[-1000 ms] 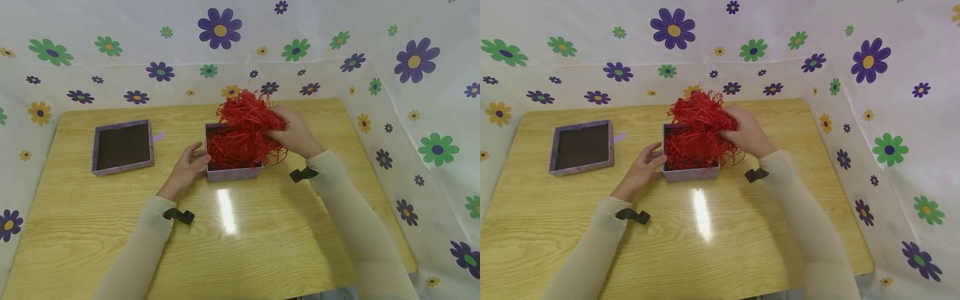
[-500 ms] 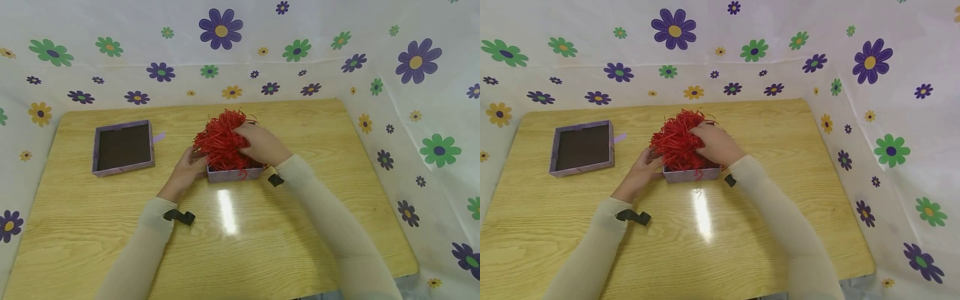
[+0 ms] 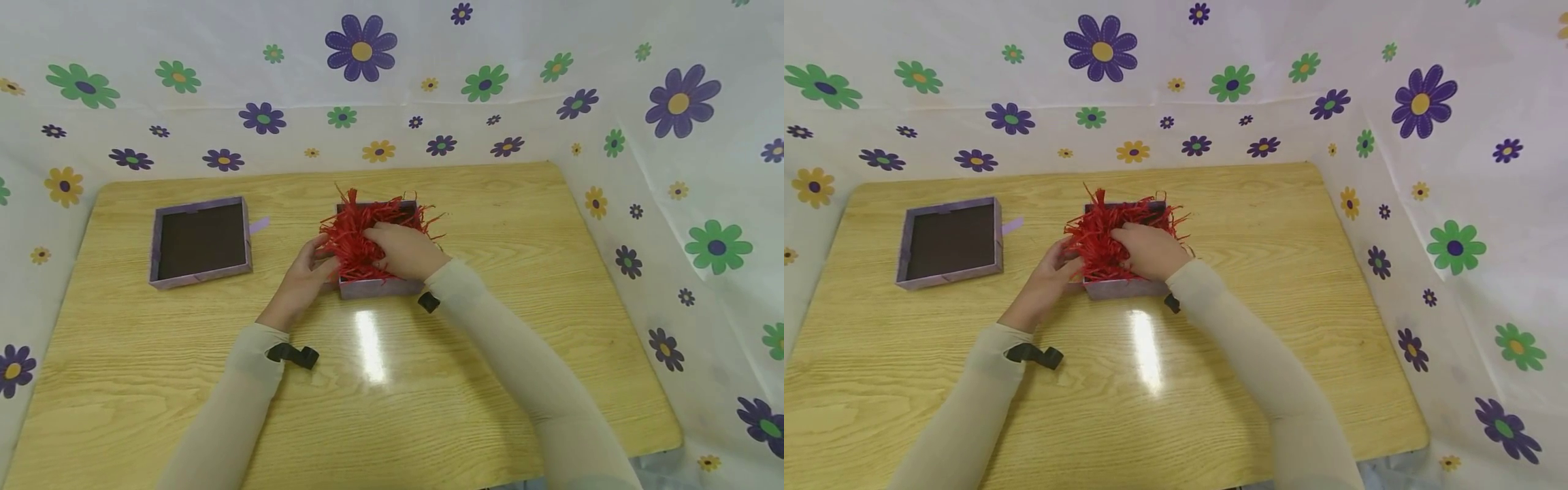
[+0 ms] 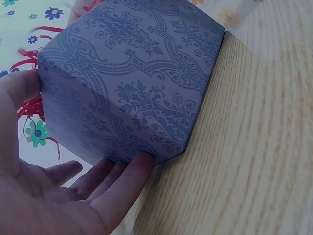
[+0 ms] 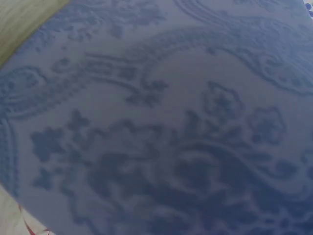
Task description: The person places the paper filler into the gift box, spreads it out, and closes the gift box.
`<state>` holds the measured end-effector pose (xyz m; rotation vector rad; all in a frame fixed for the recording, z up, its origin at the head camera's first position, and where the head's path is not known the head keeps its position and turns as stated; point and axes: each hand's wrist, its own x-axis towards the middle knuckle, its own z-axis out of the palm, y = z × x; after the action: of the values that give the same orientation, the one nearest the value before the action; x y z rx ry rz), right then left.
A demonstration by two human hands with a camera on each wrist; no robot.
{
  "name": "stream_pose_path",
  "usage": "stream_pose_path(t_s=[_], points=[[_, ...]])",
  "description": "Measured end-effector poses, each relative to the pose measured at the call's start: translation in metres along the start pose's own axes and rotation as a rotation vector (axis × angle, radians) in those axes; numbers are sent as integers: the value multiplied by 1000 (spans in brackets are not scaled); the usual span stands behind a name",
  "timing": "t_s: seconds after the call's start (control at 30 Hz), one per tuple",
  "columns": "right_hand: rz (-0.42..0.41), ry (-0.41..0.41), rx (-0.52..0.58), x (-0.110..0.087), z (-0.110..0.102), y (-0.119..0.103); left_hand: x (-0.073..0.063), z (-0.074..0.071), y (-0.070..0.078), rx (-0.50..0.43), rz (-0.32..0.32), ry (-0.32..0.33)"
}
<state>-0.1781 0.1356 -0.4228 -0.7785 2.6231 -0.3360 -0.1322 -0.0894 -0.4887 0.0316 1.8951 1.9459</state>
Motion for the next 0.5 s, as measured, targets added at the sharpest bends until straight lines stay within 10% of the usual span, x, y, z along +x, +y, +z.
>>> stream_pose_path(t_s=[0.5], points=[[-59,192,109,-38,-42,5,0,0,1,15,6,21]])
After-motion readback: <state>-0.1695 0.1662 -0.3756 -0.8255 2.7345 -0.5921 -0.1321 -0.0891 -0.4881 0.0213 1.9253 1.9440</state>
